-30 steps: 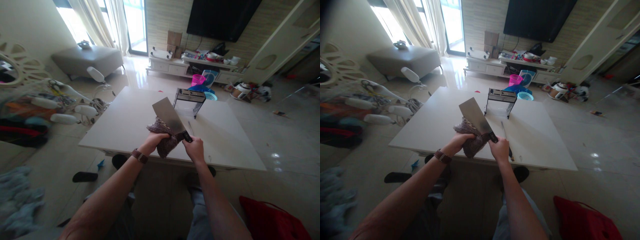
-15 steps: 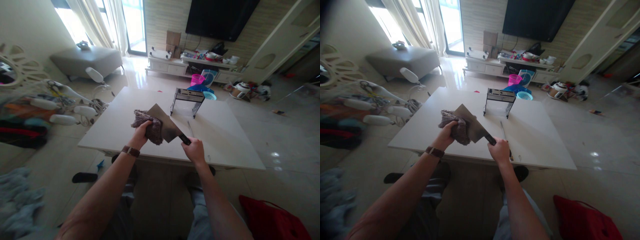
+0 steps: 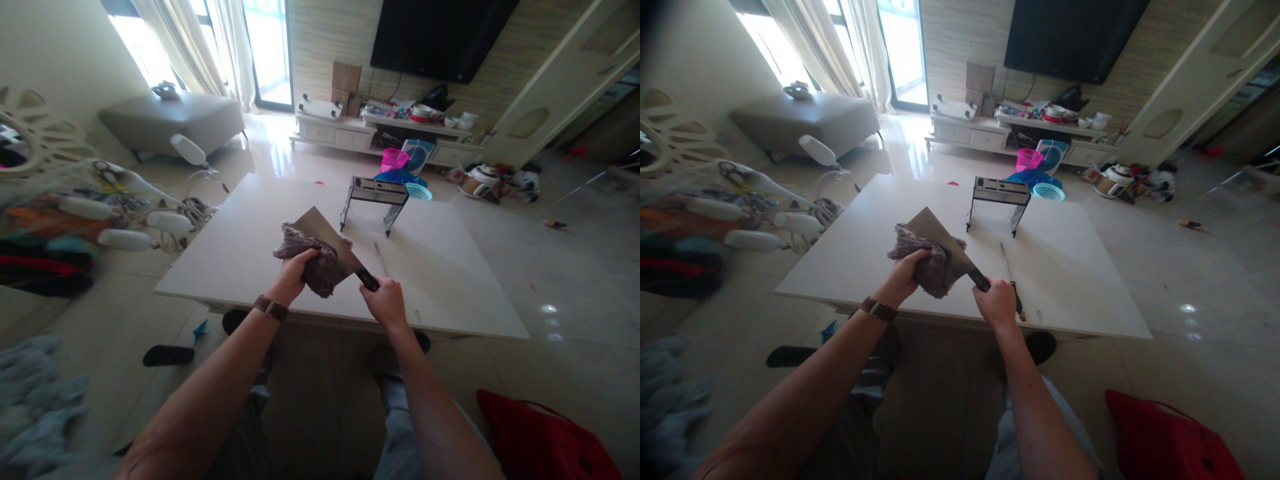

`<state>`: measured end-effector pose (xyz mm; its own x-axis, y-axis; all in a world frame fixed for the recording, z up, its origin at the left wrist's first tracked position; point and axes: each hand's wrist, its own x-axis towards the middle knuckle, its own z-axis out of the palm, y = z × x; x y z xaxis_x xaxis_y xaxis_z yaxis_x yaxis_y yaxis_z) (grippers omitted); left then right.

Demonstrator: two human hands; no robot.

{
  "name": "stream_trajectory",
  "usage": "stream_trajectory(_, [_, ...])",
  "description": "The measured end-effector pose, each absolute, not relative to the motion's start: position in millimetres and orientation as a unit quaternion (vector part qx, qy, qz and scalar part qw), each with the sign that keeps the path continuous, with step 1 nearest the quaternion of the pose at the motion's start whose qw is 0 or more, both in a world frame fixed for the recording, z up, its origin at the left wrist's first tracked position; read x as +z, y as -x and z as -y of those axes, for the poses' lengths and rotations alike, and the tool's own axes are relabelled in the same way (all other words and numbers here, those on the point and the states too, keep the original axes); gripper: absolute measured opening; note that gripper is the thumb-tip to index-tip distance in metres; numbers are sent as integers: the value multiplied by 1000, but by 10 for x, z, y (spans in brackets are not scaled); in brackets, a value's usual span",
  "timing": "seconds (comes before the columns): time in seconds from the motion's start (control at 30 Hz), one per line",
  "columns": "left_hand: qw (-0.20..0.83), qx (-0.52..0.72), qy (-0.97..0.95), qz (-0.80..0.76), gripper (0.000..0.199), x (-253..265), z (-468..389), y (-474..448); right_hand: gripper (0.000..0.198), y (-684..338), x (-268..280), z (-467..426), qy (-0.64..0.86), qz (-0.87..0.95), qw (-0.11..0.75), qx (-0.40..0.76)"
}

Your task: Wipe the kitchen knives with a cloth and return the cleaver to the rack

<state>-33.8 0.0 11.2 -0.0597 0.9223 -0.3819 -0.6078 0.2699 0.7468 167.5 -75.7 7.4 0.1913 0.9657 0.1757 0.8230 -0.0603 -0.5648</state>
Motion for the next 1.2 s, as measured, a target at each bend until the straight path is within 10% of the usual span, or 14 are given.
stream_trajectory(0.17, [658, 580, -177, -446, 26, 101, 4, 318, 21, -1681, 66, 736, 709, 611, 306, 172])
stream_trajectory(0.37, [660, 589, -162, -438, 26, 153, 8, 348, 32, -1710, 133, 774, 552, 488, 305, 603])
stream_trajectory(0.6, [685, 589, -161, -398, 23, 245, -78, 513, 40, -1652, 295, 825, 437, 352, 332, 758])
stream_trajectory(1.0, [643, 658, -170, -354, 22, 344, -106, 710, 47, -1629, 189, 769, 508, 413, 596, 465])
stream_trajectory(1.2, [711, 596, -182, -325, 18, 406, 65, 453, 37, -1565, 141, 810, 625, 500, 538, 263])
